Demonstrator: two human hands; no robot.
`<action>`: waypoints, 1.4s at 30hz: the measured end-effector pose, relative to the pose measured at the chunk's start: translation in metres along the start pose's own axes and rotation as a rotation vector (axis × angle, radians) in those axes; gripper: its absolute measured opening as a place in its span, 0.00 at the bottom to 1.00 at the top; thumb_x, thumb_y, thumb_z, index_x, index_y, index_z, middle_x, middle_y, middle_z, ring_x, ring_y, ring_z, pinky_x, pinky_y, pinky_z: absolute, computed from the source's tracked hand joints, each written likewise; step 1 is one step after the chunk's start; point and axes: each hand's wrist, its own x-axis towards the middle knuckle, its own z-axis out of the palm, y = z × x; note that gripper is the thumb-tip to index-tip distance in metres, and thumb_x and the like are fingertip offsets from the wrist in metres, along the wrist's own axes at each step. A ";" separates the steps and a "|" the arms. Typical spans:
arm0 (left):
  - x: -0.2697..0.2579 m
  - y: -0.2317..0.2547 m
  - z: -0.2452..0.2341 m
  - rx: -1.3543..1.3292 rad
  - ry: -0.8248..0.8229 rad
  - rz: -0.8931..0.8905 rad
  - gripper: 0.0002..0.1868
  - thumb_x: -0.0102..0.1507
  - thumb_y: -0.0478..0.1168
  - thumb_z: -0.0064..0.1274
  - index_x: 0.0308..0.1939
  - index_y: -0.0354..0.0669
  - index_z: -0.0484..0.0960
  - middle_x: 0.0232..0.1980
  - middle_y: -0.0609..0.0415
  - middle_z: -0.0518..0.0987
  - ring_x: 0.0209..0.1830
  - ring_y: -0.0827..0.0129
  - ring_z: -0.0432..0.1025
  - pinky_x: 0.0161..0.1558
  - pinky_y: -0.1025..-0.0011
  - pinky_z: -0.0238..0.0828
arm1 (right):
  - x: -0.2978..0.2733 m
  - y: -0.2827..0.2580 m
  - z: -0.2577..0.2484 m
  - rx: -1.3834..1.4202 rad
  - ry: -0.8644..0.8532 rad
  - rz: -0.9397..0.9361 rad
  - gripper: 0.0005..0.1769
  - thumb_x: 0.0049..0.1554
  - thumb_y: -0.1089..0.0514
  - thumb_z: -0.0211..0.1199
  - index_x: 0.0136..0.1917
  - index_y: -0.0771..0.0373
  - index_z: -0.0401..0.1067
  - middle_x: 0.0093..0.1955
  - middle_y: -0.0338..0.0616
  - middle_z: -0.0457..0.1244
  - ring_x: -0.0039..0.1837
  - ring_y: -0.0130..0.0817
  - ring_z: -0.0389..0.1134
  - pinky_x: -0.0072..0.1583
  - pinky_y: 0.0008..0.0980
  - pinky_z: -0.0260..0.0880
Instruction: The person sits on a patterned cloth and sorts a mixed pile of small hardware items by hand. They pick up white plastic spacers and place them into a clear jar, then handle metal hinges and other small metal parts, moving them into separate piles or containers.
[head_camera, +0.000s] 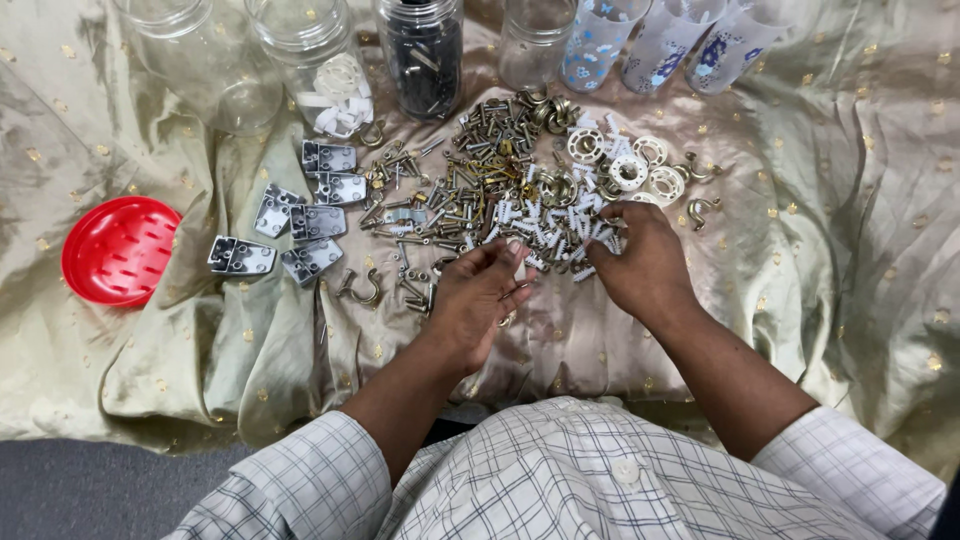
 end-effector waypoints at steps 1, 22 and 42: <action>0.001 -0.001 0.002 0.010 -0.011 0.006 0.17 0.65 0.43 0.57 0.56 0.40 0.78 0.52 0.54 0.82 0.48 0.67 0.77 0.53 0.66 0.76 | 0.004 0.006 -0.002 -0.030 0.003 0.015 0.25 0.51 0.55 0.72 0.60 0.65 0.74 0.62 0.58 0.64 0.63 0.54 0.67 0.63 0.47 0.68; -0.005 0.028 0.022 0.000 -0.089 0.123 0.27 0.62 0.32 0.60 0.66 0.42 0.74 0.47 0.54 0.79 0.48 0.70 0.76 0.51 0.73 0.77 | 0.021 -0.012 -0.002 0.895 -0.148 0.253 0.13 0.59 0.64 0.66 0.57 0.66 0.71 0.47 0.41 0.67 0.47 0.27 0.67 0.49 0.29 0.71; -0.018 0.054 0.018 -0.113 -0.127 0.194 0.24 0.63 0.28 0.56 0.64 0.40 0.73 0.54 0.50 0.78 0.50 0.72 0.76 0.54 0.75 0.78 | 0.012 -0.069 -0.003 0.995 -0.363 0.018 0.12 0.58 0.65 0.65 0.56 0.66 0.73 0.51 0.40 0.69 0.52 0.24 0.70 0.56 0.27 0.75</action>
